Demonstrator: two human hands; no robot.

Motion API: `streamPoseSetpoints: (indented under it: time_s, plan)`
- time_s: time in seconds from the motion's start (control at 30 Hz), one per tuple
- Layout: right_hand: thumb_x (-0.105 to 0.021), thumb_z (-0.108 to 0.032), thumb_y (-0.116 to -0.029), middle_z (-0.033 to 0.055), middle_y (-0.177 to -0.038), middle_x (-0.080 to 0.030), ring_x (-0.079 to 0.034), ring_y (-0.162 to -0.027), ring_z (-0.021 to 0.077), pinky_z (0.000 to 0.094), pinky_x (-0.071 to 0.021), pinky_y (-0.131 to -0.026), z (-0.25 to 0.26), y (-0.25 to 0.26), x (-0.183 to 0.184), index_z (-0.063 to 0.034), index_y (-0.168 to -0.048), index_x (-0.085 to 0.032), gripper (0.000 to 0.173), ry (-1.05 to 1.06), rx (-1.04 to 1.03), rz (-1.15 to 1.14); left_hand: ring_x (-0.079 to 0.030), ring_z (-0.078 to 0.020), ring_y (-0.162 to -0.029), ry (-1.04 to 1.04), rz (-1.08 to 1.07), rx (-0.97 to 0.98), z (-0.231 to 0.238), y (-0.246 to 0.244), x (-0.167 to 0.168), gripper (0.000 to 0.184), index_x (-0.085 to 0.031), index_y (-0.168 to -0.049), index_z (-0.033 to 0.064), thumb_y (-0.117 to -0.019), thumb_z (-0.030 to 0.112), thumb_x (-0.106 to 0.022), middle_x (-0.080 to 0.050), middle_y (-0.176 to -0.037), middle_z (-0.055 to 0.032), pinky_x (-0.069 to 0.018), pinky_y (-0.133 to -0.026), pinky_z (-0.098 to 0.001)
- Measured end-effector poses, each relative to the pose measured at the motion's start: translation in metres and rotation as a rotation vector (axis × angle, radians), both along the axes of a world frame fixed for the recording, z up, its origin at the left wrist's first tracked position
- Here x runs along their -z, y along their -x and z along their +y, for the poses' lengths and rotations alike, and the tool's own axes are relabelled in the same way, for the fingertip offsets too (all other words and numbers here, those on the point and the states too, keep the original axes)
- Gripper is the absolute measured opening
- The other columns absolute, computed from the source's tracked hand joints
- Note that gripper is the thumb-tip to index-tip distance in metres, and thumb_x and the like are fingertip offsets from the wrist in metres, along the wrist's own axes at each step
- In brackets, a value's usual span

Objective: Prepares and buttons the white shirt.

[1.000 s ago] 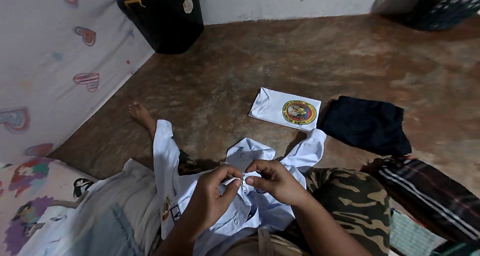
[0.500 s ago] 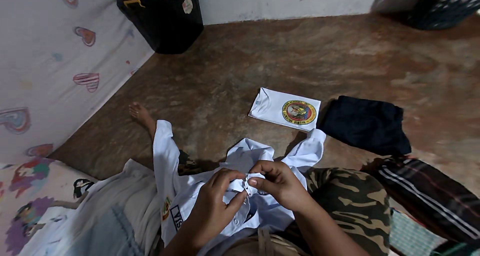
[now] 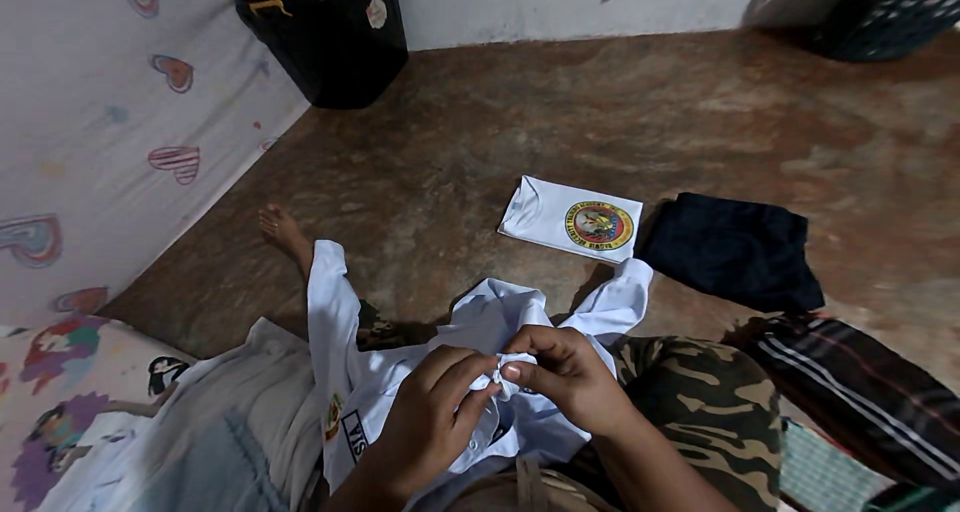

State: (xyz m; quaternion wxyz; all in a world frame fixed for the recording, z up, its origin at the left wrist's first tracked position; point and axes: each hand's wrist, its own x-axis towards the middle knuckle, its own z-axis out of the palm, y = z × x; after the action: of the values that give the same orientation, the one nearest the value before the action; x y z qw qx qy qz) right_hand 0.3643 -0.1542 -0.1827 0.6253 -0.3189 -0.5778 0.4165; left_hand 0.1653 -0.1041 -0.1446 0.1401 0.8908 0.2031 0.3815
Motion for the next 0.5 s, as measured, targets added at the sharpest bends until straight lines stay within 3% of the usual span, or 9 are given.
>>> streamPoseSetpoints:
  time_s: [0.37, 0.43, 0.5]
  plan:
    - [-0.067, -0.013, -0.0979, -0.0053, -0.085, -0.069, -0.063, -0.075, -0.003, 0.0155, -0.0538, -0.069, -0.0041, 0.0032, -0.004, -0.0035, -0.098, -0.069, 0.01, -0.023, 0.007, 0.031, -0.064, -0.0045, -0.1, -0.014, -0.054, 0.011, -0.0007, -0.0021, 0.0016, 0.018, -0.067, -0.105, 0.0061, -0.1007, 0.023, -0.064, -0.069, -0.099, -0.0052, -0.0495, -0.092, -0.0125]
    - [-0.067, -0.017, -0.0991, -0.0022, -0.092, -0.071, -0.065, -0.084, -0.0012, 0.0178, -0.0564, -0.076, -0.0048, 0.0035, -0.0057, -0.0019, -0.103, -0.069, 0.016, -0.075, 0.076, -0.069, -0.064, -0.0034, -0.1, 0.0, -0.068, -0.008, -0.0014, -0.0011, 0.004, 0.019, -0.066, -0.105, 0.0066, -0.1011, 0.025, -0.063, -0.068, -0.099, -0.005, -0.0497, -0.092, -0.0121]
    - [-0.067, -0.024, -0.0995, 0.0032, -0.111, -0.071, -0.064, -0.107, 0.0056, 0.0245, -0.0544, -0.095, -0.0063, 0.0033, -0.0081, -0.0035, -0.114, -0.07, 0.026, -0.157, 0.237, -0.258, -0.065, -0.0012, -0.101, 0.027, -0.064, -0.058, -0.0012, 0.0003, 0.007, 0.02, -0.066, -0.106, 0.0083, -0.1011, 0.027, -0.063, -0.069, -0.1, -0.0043, -0.0497, -0.092, -0.0115]
